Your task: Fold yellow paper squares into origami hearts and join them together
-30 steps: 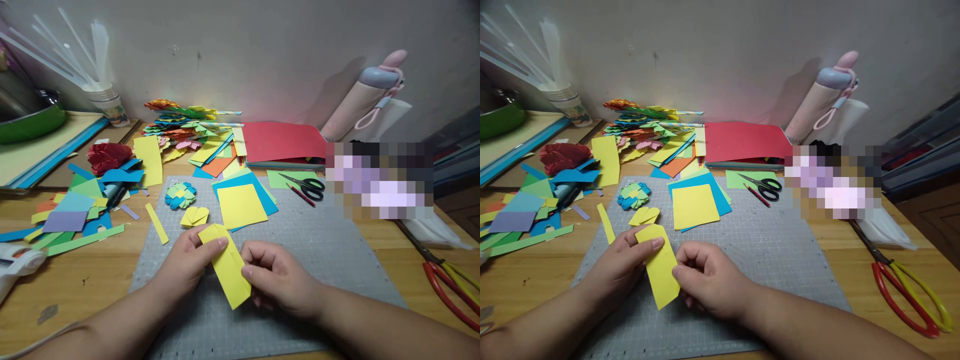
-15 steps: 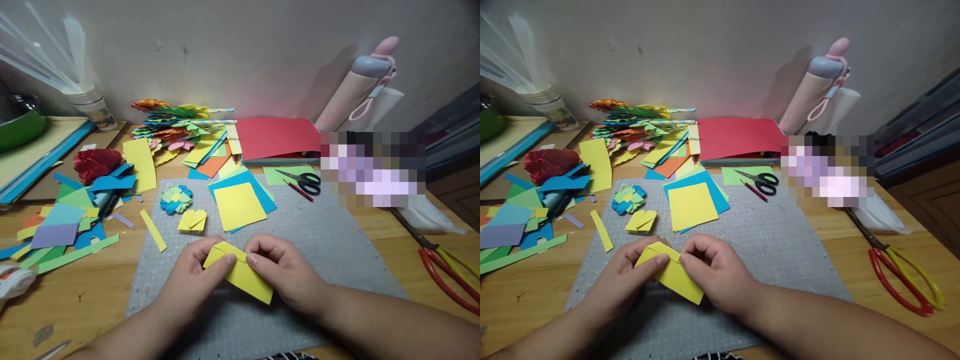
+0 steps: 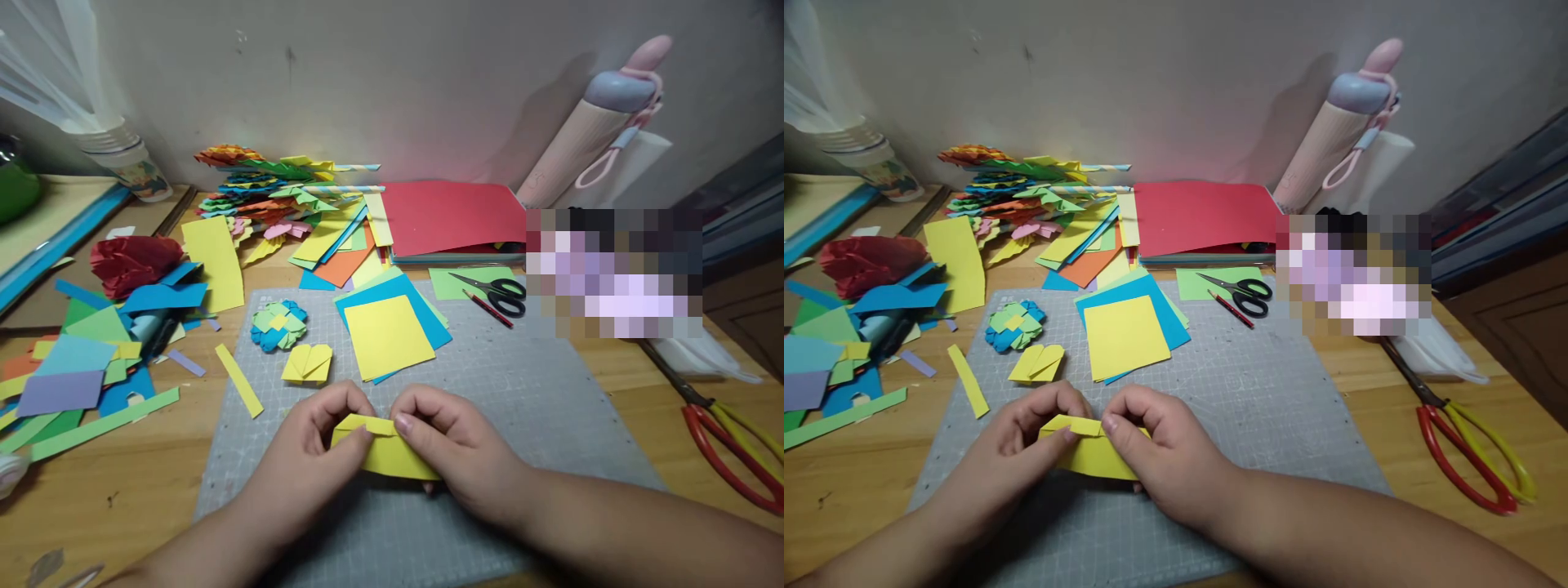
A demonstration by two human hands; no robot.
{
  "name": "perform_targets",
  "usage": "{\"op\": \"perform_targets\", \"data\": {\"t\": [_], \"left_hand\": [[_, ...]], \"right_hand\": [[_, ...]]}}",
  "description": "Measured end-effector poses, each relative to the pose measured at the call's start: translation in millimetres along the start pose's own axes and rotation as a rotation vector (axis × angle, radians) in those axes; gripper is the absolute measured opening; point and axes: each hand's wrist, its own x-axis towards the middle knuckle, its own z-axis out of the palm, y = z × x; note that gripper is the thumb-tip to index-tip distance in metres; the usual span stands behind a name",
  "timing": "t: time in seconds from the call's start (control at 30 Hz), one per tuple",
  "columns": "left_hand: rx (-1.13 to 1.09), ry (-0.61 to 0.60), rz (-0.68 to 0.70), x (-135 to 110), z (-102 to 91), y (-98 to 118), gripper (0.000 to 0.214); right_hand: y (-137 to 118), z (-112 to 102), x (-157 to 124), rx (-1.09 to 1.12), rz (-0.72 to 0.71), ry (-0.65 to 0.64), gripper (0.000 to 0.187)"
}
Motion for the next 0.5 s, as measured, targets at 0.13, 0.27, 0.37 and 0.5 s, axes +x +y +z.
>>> {"op": "perform_targets", "data": {"t": [0.13,0.27,0.37,0.5], "left_hand": [[0.04,0.015,0.02,1,3.1,5,0.004],[0.04,0.036,0.001,0,3.6,1,0.006],[-0.006,0.034,0.012,0,2.3,-4,0.011],[-0.043,-0.004,0.015,1,1.6,-8,0.028]], "right_hand": [[0,0,1,-0.018,0.028,-0.016,0.028],[-3,1,1,-0.114,-0.075,-0.034,0.017],[-2,1,0,-0.172,-0.126,-0.045,0.011],[0,0,-3,-0.207,-0.119,-0.073,0.009]]}}
